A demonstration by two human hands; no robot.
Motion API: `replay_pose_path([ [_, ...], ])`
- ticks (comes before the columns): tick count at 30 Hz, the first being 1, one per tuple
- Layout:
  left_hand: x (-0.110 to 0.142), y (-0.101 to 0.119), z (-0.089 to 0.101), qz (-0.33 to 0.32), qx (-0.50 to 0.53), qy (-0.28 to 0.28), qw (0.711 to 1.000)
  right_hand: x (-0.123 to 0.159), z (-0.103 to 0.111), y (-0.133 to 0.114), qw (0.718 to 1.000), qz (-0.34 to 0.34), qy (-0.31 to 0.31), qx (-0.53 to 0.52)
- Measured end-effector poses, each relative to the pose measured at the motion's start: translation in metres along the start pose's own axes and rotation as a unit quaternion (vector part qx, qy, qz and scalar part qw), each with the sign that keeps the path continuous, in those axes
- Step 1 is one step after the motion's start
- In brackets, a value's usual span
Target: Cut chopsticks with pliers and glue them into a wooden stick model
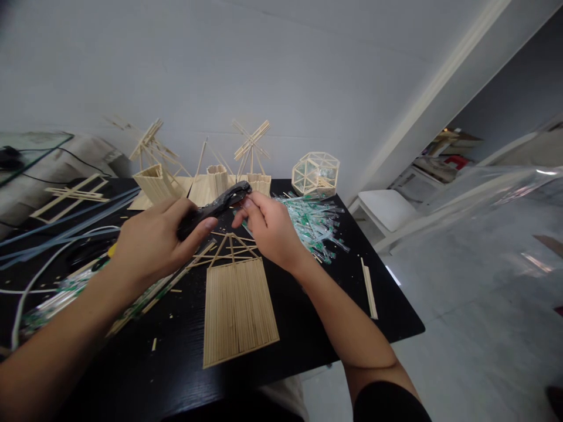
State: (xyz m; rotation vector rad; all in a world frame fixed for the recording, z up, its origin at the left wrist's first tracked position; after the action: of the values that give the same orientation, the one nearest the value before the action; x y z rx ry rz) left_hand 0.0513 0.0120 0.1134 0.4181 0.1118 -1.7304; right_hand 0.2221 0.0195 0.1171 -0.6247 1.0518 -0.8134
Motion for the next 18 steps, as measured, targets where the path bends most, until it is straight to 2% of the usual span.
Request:
replay_pose_path([
  [14,-0.0006,0.0034,-0.0090,-0.013,0.014,-0.042,0.999,0.0000,-0.0024,0.0046,1.000,-0.020,-0.010,-0.014],
  [18,-0.0009,0.0023,-0.0080,-0.008,-0.001,-0.030,1.000,-0.0007,-0.0032,0.0041,0.999,-0.026,-0.013,-0.030],
])
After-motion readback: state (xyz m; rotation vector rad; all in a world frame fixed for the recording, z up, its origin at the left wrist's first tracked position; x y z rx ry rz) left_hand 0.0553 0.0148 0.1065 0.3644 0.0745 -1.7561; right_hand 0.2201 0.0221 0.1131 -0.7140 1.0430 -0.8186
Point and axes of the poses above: each hand's wrist, its own x-axis away from the middle knuckle, its own z-axis out of the back of the hand, y = z × x, the point moved 8 cm from there along -x, towards the middle knuckle, and after that the axes turned 6 degrees about z, right-handed, at the moved point
